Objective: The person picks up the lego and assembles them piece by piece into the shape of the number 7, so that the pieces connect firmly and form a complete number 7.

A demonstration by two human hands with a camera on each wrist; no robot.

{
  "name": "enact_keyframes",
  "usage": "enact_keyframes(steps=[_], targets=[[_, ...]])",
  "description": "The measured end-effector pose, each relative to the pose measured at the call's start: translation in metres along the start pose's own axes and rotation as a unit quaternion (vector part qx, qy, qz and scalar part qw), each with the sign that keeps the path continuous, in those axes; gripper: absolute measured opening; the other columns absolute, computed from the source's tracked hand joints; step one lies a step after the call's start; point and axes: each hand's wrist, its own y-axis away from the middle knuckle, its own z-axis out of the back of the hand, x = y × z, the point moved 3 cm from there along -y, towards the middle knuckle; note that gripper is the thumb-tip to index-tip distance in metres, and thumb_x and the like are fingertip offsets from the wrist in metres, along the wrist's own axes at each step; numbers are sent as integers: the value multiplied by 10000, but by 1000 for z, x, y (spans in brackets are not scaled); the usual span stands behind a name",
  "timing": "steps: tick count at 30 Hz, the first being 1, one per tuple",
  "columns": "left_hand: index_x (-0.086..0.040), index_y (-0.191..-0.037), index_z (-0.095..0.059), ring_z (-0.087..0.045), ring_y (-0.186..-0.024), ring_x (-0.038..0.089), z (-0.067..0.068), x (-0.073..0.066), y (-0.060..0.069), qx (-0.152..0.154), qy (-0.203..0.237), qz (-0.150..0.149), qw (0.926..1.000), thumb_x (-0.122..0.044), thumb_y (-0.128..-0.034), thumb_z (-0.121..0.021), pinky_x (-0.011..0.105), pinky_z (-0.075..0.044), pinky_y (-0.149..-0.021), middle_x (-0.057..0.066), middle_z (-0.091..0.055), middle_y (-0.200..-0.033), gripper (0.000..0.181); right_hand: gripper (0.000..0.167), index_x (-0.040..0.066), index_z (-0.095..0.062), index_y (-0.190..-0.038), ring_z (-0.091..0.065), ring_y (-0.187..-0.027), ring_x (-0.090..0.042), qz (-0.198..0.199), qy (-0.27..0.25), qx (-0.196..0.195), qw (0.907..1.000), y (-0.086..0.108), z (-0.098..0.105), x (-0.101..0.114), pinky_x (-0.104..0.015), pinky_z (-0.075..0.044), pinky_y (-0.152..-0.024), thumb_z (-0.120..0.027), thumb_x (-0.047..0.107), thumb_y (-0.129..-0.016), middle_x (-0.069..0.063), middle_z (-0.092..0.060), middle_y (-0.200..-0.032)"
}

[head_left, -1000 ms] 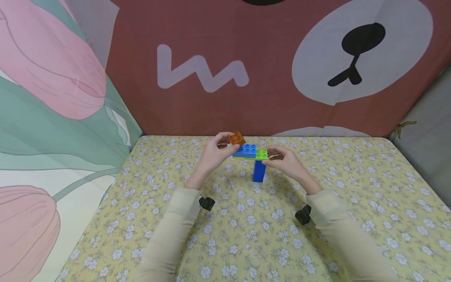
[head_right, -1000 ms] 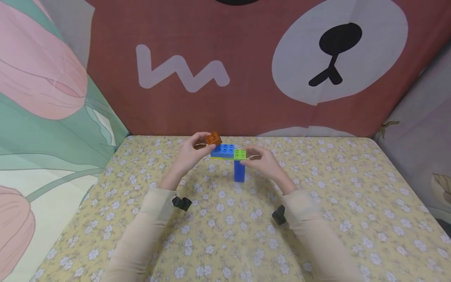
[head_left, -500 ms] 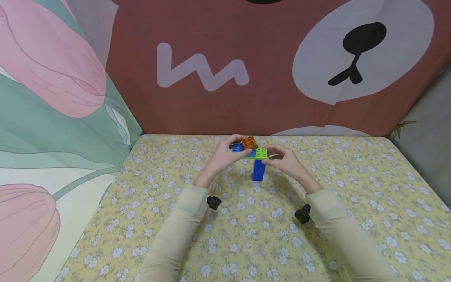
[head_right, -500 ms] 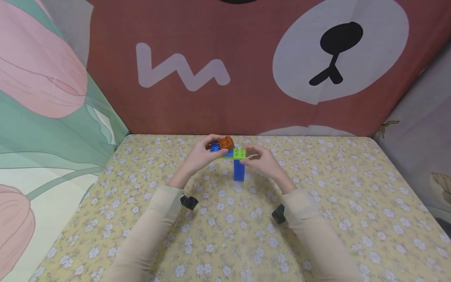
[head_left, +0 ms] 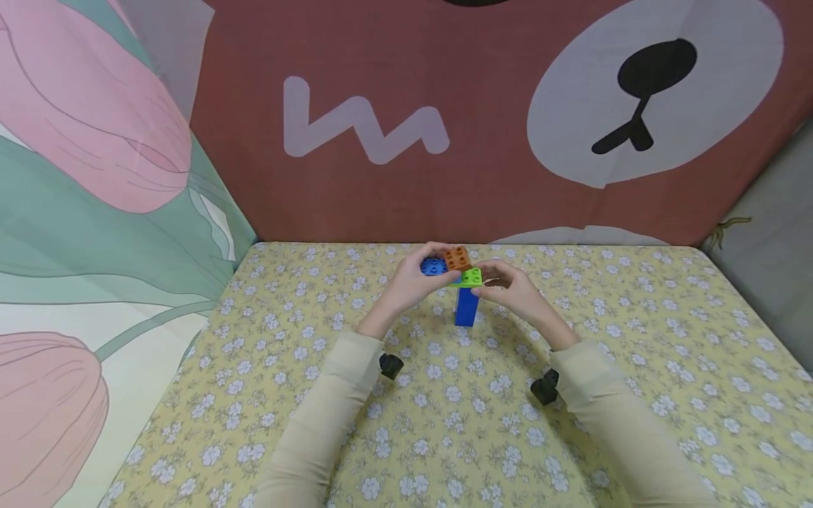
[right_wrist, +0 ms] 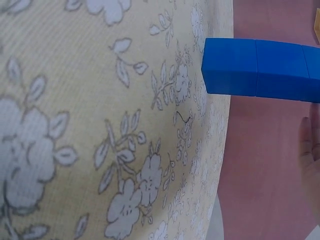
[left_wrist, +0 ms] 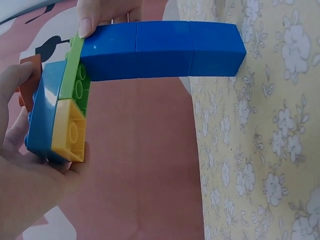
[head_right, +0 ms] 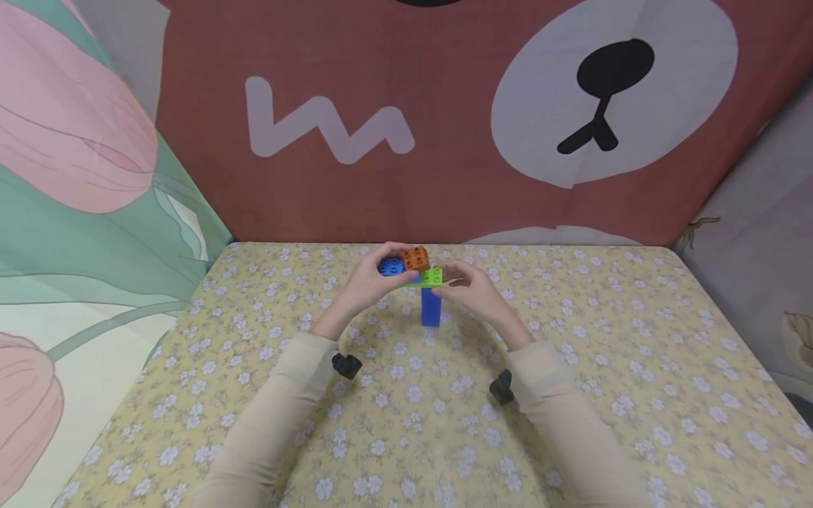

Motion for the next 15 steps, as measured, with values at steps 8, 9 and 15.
enact_keyframes(steps=[8, 9, 15], targets=[[-222, -1321, -540, -558, -1156, 222, -3, 2, -1, -42, 24, -53, 10000, -304, -892, -683, 409, -502, -931, 37, -559, -1310, 460, 522, 101, -434, -1415, -456, -1258, -317, 108, -180, -23, 9998, -1, -1, 4, -505, -385, -1073, -612, 240, -944, -156, -478, -1374], [-222, -1322, -539, -556, -1159, 222, -3, 2, -1, -39, 33, -51, 10000, -305, -892, -683, 411, -499, -936, 35, -559, -1310, 461, 529, 104, -417, -1428, -439, -1278, -324, 205, -231, -53, 9995, -1, -1, 7, -514, -366, -1087, -604, 225, -949, -153, -457, -1401], [-237, -1328, -536, -559, -1146, 216, -2, 3, -2, -34, 9, -40, 10000, -316, -896, -676, 418, -501, -923, 27, -570, -1281, 460, 599, 162, -334, -1489, -359, -1360, -335, 895, -559, -329, 9939, -3, -3, 27, -532, -308, -1125, -593, 125, -950, -80, -321, -1537]])
